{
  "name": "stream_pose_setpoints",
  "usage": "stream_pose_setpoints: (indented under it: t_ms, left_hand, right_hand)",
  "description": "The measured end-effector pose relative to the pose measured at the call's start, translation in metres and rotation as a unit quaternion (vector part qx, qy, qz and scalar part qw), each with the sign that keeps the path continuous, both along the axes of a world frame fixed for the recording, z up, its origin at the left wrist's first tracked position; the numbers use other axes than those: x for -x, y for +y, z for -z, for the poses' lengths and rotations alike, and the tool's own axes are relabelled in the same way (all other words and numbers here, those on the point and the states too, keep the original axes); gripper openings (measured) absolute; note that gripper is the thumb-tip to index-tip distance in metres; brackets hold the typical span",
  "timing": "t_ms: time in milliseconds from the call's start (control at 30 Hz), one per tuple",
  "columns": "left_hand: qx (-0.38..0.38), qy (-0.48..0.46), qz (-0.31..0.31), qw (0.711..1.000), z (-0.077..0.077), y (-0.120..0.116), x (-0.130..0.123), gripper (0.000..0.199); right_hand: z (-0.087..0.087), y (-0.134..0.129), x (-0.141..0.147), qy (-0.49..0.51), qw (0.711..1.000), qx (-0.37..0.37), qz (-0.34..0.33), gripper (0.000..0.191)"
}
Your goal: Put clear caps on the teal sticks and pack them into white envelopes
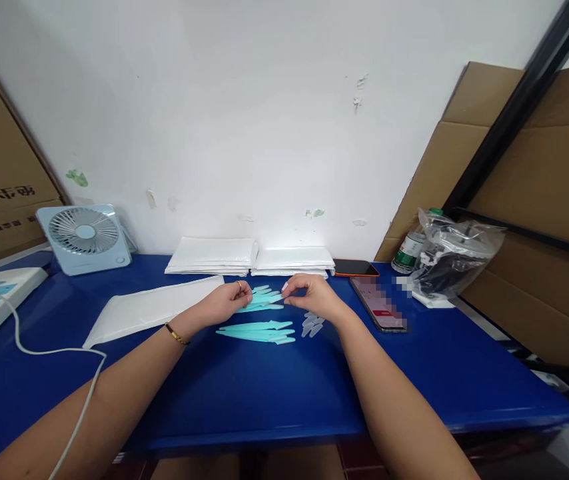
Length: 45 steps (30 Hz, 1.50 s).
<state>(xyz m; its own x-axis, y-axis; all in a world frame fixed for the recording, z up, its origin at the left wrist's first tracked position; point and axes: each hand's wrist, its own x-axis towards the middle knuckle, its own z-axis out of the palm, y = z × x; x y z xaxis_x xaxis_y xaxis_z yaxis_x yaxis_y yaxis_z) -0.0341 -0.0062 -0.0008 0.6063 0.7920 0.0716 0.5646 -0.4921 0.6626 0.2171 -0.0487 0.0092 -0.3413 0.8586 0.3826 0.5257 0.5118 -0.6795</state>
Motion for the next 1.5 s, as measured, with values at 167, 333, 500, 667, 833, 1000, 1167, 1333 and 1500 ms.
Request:
stream_pose_setpoints:
  t_ms: [167, 333, 500, 667, 833, 1000, 1167, 1333, 1500]
  left_hand:
    - [-0.095, 0.054, -0.021, 0.994, -0.005, -0.003, 0.002, 0.027]
    - [-0.081, 0.111, 0.095, 0.986, -0.006, -0.014, -0.003, 0.023]
    - [-0.059, 0.152, 0.08, 0.983, -0.007, -0.02, -0.008, 0.016]
    - [-0.073, 0.132, 0.053, 0.987, -0.012, -0.02, -0.007, 0.019]
    - [-0.081, 0.112, 0.043, 0.989, -0.015, -0.017, -0.005, 0.022]
    - [-0.074, 0.082, 0.049, 0.993, -0.012, -0.015, -0.004, 0.022]
    - [-0.074, 0.07, 0.05, 0.994, -0.013, -0.016, -0.006, 0.021]
    - [-0.13, 0.084, 0.033, 0.987, -0.012, -0.012, -0.007, 0.019]
    - [-0.197, 0.088, -0.009, 0.976, -0.011, -0.011, -0.004, 0.026]
  right_hand:
    - [-0.007, -0.003, -0.031, -0.156, 0.98, 0.093, 0.078, 0.013]
    - [-0.013, -0.008, -0.038, -0.238, 0.945, 0.206, 0.085, 0.02]
    - [-0.01, -0.006, -0.03, -0.235, 0.947, 0.214, 0.05, 0.013]
    - [-0.011, -0.008, -0.029, -0.161, 0.962, 0.217, 0.028, 0.015]
    - [-0.016, -0.012, -0.022, -0.088, 0.975, 0.203, -0.007, 0.022]
    - [-0.014, -0.01, -0.017, -0.093, 0.979, 0.18, -0.003, 0.022]
    - [-0.011, -0.011, -0.005, -0.08, 0.984, 0.159, -0.004, 0.02]
    - [-0.002, -0.007, 0.01, -0.064, 0.991, 0.116, 0.012, 0.021]
    - [-0.004, -0.004, -0.01, -0.106, 0.991, 0.071, 0.047, 0.02]
